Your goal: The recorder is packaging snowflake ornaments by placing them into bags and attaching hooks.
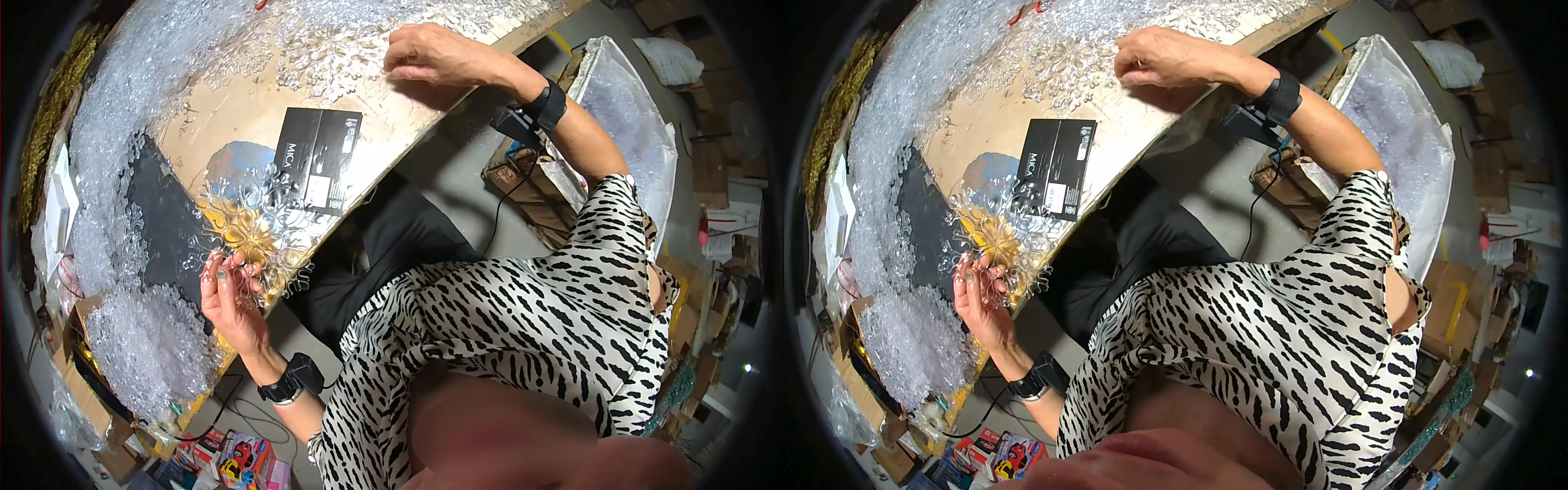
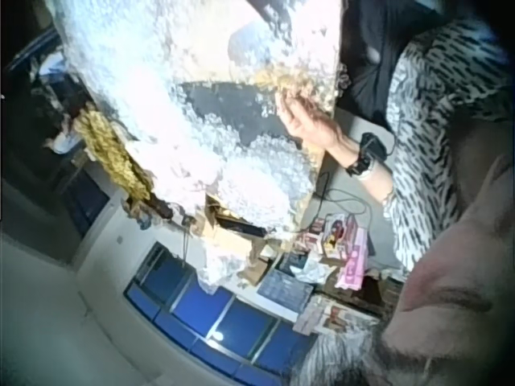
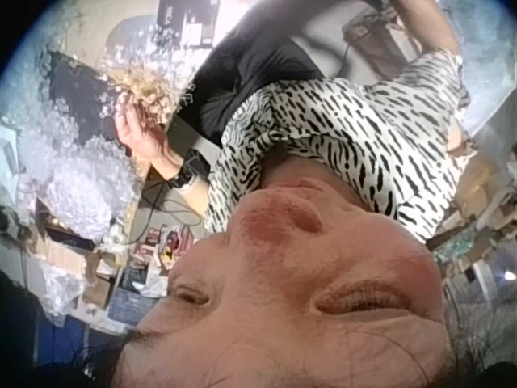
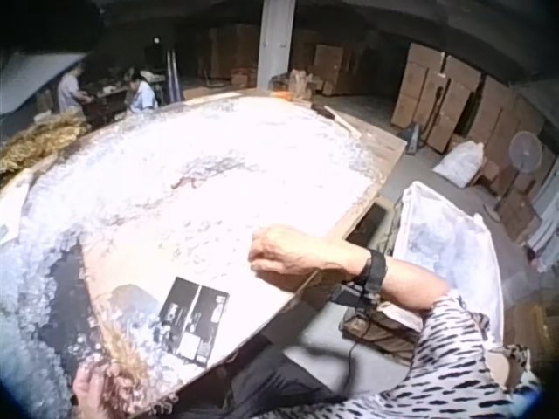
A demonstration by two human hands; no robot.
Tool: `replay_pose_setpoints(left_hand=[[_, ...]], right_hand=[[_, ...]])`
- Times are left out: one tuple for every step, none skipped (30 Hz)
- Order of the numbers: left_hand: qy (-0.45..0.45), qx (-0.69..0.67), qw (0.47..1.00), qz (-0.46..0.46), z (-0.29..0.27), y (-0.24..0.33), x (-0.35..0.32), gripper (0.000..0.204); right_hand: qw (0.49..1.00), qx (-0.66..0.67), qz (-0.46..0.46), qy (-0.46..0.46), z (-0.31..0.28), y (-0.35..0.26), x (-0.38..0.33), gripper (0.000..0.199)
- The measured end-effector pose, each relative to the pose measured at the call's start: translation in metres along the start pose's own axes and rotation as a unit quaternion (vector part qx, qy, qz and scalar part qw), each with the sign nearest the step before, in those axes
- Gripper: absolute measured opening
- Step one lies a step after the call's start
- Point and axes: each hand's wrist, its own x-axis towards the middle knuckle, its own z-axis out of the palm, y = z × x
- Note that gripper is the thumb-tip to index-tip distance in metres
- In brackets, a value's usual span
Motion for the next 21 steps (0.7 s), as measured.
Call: replay_pose_setpoints(left_hand=[[0.0, 0.0, 1.0, 0.002, 0.001, 0.0, 0.0, 0.03], [0.0, 0.006, 1.0, 0.004, 0.002, 0.0, 0.001, 0.03], [-0.004, 0.007, 1.0, 0.002, 0.003, 0.0, 0.001, 0.03], [-0.003, 0.006, 1.0, -0.002, 0.004, 0.0, 0.002, 0.03], [0.0, 0.007, 1.0, -0.006, 0.004, 0.002, 0.002, 0.03], [-0.004, 0.01, 1.0, -0.002, 0.001, 0.001, 0.002, 0.031], [-0.006, 0.012, 1.0, -0.002, 0.0, 0.001, 0.001, 0.031], [-0.008, 0.007, 1.0, -0.002, 0.0, 0.001, 0.0, 0.032], [-0.01, 0.002, 1.0, -0.002, 0.0, 0.0, 0.001, 0.032], [-0.01, 0.009, 1.0, 0.001, -0.002, -0.001, 0.0, 0.032], [-0.012, 0.01, 1.0, 0.0, -0.001, -0.001, 0.0, 0.032], [-0.011, 0.005, 1.0, 0.002, 0.0, -0.002, 0.0, 0.032], [-0.011, 0.0, 1.0, 0.004, 0.001, -0.003, 0.0, 0.032], [-0.007, 0.0, 1.0, 0.003, -0.001, -0.003, -0.001, 0.032], [-0.005, 0.002, 1.0, 0.007, 0.0, -0.003, -0.002, 0.031], [-0.004, 0.005, 1.0, 0.009, 0.0, -0.002, -0.002, 0.031], [-0.001, 0.002, 1.0, 0.009, 0.003, -0.001, -0.003, 0.031], [-0.004, 0.008, 1.0, 0.012, 0.004, 0.001, -0.003, 0.03], [-0.008, 0.014, 1.0, 0.015, 0.005, 0.002, -0.003, 0.029], [-0.004, 0.015, 1.0, 0.011, 0.004, 0.001, -0.002, 0.028], [-0.003, 0.016, 1.0, 0.009, 0.003, 0.001, -0.002, 0.028]], right_hand=[[0.999, 0.036, 0.016, -0.004, -0.003, 0.002, 0.0, 0.012], [0.999, 0.027, 0.021, 0.004, -0.005, 0.006, 0.0, 0.012], [0.999, 0.026, 0.025, 0.006, -0.003, 0.012, 0.003, 0.012], [0.999, -0.007, 0.044, -0.009, 0.002, 0.019, 0.009, 0.013], [0.997, -0.038, 0.061, -0.024, 0.006, 0.02, 0.018, 0.014], [0.993, -0.056, 0.103, -0.032, 0.007, 0.014, 0.026, 0.013], [0.992, -0.055, 0.105, -0.03, 0.015, 0.02, 0.039, 0.013], [0.99, -0.067, 0.117, -0.041, 0.025, 0.034, 0.053, 0.026], [0.987, -0.079, 0.129, -0.053, 0.035, 0.048, 0.062, 0.047], [0.988, -0.076, 0.128, -0.052, 0.046, 0.06, 0.072, 0.047], [0.997, -0.002, 0.057, 0.049, 0.047, 0.062, 0.078, 0.042], [0.986, 0.072, -0.015, 0.148, 0.049, 0.065, 0.079, 0.037], [0.986, 0.072, -0.014, 0.147, 0.046, 0.071, 0.075, 0.037], [0.989, 0.102, 0.0, 0.104, 0.03, 0.063, 0.071, 0.03], [0.99, 0.13, 0.015, 0.061, 0.017, 0.061, 0.064, 0.026], [0.996, 0.068, -0.035, 0.048, 0.015, 0.071, 0.058, 0.026], [0.996, 0.067, -0.037, 0.045, 0.006, 0.071, 0.047, 0.026], [0.999, 0.019, -0.037, -0.03, -0.002, 0.068, 0.037, 0.027], [0.993, -0.031, -0.037, -0.105, -0.008, 0.063, 0.032, 0.028], [0.993, -0.03, -0.036, -0.107, -0.011, 0.057, 0.028, 0.028], [0.992, -0.013, -0.058, -0.113, -0.013, 0.049, 0.025, 0.031]])
